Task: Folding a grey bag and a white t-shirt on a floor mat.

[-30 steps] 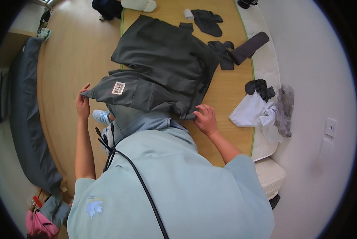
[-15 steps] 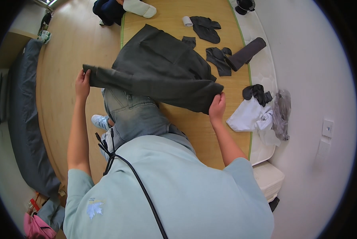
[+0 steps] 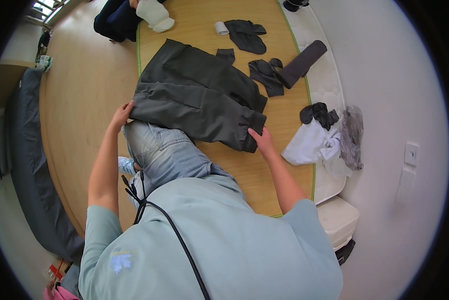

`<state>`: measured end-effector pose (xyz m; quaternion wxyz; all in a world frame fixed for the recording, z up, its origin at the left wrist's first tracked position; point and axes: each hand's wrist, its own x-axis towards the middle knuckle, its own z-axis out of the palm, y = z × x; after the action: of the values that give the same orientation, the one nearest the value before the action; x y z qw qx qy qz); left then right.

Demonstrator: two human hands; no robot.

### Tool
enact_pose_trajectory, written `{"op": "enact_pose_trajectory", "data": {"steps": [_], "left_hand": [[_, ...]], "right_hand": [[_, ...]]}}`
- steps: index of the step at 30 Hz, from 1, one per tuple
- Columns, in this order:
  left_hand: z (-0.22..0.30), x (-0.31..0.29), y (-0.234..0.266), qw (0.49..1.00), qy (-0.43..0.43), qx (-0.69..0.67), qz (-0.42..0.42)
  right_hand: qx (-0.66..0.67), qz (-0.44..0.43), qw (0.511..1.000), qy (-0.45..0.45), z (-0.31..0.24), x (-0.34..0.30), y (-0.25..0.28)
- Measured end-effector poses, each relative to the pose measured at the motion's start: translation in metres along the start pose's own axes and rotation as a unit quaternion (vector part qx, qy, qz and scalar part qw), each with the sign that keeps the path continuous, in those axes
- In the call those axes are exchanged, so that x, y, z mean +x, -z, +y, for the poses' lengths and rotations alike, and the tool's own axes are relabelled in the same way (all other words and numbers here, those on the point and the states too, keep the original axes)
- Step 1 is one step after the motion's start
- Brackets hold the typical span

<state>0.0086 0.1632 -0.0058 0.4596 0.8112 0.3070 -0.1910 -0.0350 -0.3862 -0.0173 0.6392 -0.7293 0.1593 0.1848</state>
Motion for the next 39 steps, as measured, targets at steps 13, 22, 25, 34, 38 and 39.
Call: {"op": "enact_pose_trajectory", "data": {"steps": [13, 22, 25, 34, 38, 39], "left_hand": [[0.006, 0.003, 0.011, 0.952, -0.203, -0.223, 0.041], [-0.013, -0.007, 0.030, 0.952, -0.158, -0.259, 0.029], [-0.026, -0.007, 0.014, 0.975, -0.001, -0.210, 0.069], [-0.032, 0.001, 0.000, 0.980, 0.065, -0.189, -0.015], [-0.011, 0.012, -0.003, 0.981, -0.038, -0.183, 0.046], [-0.016, 0.017, -0.003, 0.980, -0.056, -0.160, 0.099]], "right_hand": [[0.075, 0.016, 0.988, 0.134, -0.043, -0.014, -0.005], [0.003, 0.068, 0.977, 0.204, -0.088, -0.019, -0.029], [-0.071, 0.051, 0.979, 0.187, -0.078, -0.012, -0.029], [-0.132, 0.079, 0.983, 0.095, -0.024, 0.001, -0.014], [-0.123, 0.090, 0.987, 0.061, -0.026, -0.001, -0.018], [-0.125, 0.096, 0.986, 0.056, -0.026, -0.001, -0.022]]}}
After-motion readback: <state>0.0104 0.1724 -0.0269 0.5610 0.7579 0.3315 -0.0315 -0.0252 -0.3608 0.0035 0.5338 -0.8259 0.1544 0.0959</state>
